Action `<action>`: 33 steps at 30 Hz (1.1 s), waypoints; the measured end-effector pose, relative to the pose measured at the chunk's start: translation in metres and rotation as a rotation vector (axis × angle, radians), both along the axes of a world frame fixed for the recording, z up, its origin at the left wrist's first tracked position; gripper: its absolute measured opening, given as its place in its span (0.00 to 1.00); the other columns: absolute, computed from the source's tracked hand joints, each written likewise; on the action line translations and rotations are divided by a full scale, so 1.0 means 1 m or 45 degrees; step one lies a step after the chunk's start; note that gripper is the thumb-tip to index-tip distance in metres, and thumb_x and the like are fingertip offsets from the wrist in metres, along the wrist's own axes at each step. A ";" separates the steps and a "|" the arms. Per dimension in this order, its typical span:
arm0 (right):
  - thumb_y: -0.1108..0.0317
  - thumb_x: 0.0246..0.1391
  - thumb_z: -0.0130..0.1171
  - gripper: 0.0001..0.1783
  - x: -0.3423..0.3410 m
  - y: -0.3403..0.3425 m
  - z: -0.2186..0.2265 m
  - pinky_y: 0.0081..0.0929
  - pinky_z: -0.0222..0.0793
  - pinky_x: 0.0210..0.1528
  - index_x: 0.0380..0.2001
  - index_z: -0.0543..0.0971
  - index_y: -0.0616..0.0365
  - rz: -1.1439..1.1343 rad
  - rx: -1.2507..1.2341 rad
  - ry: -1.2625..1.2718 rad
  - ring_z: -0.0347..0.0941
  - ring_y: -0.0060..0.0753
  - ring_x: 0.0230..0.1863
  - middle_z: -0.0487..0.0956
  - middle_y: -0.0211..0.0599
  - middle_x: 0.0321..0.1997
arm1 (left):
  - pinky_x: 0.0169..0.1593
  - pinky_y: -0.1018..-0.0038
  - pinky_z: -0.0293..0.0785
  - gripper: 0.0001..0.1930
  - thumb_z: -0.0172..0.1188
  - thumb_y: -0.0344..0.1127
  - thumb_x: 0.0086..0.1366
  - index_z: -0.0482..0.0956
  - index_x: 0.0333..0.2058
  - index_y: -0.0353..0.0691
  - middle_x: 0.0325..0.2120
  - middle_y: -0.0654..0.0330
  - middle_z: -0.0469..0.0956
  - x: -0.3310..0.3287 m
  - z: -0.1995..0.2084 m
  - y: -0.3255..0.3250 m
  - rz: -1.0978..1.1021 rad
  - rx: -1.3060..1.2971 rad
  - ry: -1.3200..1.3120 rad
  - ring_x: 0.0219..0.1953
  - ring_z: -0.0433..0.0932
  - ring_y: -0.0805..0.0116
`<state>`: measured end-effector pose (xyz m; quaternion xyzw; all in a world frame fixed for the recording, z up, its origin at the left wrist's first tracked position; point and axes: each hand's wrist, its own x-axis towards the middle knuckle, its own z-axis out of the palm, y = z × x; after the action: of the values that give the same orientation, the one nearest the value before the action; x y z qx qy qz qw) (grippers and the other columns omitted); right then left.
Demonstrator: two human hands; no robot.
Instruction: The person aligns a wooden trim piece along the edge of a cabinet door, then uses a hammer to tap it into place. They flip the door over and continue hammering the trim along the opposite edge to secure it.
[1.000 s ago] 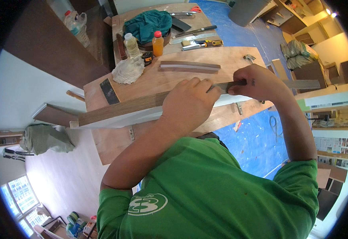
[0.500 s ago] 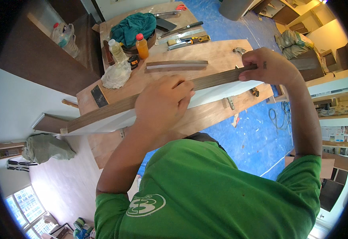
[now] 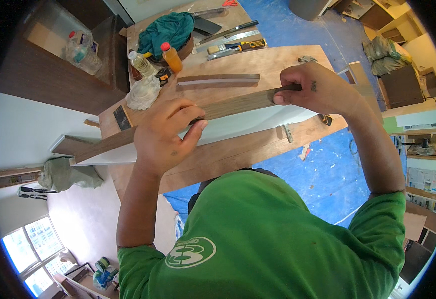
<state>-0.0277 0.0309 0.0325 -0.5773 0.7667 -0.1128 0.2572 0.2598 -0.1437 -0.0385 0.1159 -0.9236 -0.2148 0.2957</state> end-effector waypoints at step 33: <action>0.46 0.61 0.68 0.25 0.002 0.002 -0.005 0.49 0.75 0.42 0.31 0.84 0.62 0.026 -0.003 0.106 0.82 0.56 0.36 0.83 0.51 0.31 | 0.50 0.57 0.78 0.12 0.72 0.37 0.63 0.84 0.42 0.40 0.41 0.57 0.85 -0.057 0.011 0.038 -0.129 0.082 -0.086 0.47 0.83 0.49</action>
<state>-0.0253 0.0327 0.0277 -0.5895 0.7708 -0.0870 0.2256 0.2023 -0.1061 -0.0270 0.0855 -0.9303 -0.2552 0.2494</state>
